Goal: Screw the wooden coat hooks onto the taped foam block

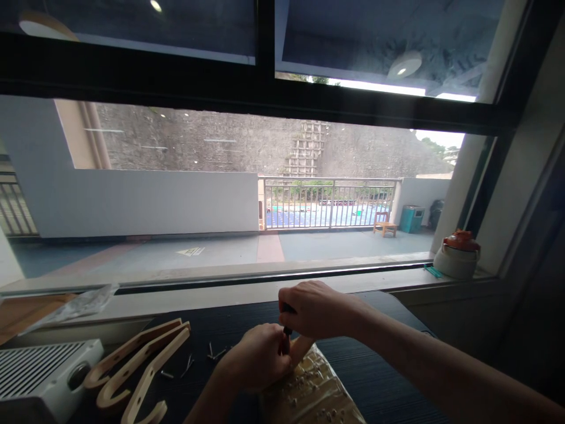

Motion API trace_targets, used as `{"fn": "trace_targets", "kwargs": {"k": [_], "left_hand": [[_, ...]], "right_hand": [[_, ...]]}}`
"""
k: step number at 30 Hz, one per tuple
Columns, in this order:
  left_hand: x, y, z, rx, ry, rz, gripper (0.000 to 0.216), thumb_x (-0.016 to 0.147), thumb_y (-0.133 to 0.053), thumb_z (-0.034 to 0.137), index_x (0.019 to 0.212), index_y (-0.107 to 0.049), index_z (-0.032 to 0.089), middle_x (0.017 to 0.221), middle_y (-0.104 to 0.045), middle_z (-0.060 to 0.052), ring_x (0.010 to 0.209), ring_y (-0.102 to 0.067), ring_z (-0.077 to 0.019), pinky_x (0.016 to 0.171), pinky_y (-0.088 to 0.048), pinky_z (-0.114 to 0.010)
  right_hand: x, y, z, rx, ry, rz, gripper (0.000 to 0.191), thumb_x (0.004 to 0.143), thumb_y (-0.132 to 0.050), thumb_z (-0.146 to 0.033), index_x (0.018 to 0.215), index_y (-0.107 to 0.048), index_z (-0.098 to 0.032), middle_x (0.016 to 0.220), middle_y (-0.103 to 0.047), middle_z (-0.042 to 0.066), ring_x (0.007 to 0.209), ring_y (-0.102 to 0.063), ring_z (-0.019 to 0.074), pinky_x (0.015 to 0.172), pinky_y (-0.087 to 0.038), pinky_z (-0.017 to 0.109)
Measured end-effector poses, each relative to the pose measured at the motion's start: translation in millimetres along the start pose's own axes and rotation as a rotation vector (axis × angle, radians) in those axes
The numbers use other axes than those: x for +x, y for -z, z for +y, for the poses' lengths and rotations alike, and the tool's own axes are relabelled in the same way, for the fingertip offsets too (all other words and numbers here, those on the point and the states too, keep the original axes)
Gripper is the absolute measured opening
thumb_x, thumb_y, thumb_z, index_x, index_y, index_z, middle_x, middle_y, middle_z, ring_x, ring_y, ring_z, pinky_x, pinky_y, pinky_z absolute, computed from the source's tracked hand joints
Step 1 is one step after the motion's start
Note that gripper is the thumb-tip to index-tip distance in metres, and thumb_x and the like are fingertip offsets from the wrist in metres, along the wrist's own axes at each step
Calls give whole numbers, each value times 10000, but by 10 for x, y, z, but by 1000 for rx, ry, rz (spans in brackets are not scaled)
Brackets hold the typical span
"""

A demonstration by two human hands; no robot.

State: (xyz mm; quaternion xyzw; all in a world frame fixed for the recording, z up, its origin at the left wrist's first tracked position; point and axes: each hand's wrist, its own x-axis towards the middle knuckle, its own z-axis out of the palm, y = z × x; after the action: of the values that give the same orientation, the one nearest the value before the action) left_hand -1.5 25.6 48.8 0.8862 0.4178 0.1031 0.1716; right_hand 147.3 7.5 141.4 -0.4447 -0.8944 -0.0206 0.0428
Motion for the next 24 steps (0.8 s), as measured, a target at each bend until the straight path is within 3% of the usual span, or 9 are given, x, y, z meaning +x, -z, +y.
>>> {"fn": "trace_targets", "kwargs": {"k": [7, 15, 24], "left_hand": [[-12, 11, 8, -2, -15, 3, 198, 743, -443, 277, 689, -603, 175, 639, -605, 2, 554, -466, -105, 498, -292, -215], [-19, 31, 40, 37, 25, -30, 274, 755, -415, 291, 599, -602, 164, 553, -570, 3, 515, -462, -98, 472, -267, -221], [0, -6, -14, 5, -4, -8, 215, 739, -434, 277, 611, -574, 174, 581, -582, 12, 524, -463, -96, 480, -283, -210]], "right_hand": [[14, 154, -6, 10, 88, -94, 251, 765, -477, -349, 921, -621, -214, 791, -666, 20, 673, -571, 151, 529, -322, 245], [29, -18, 25, 0, -9, -31, 270, 795, -450, -366, 895, -621, -184, 785, -660, 50, 680, -572, 159, 526, -311, 248], [0, 122, 25, 36, 62, -68, 249, 782, -452, -345, 904, -621, -208, 792, -667, 26, 665, -567, 149, 527, -316, 243]]}}
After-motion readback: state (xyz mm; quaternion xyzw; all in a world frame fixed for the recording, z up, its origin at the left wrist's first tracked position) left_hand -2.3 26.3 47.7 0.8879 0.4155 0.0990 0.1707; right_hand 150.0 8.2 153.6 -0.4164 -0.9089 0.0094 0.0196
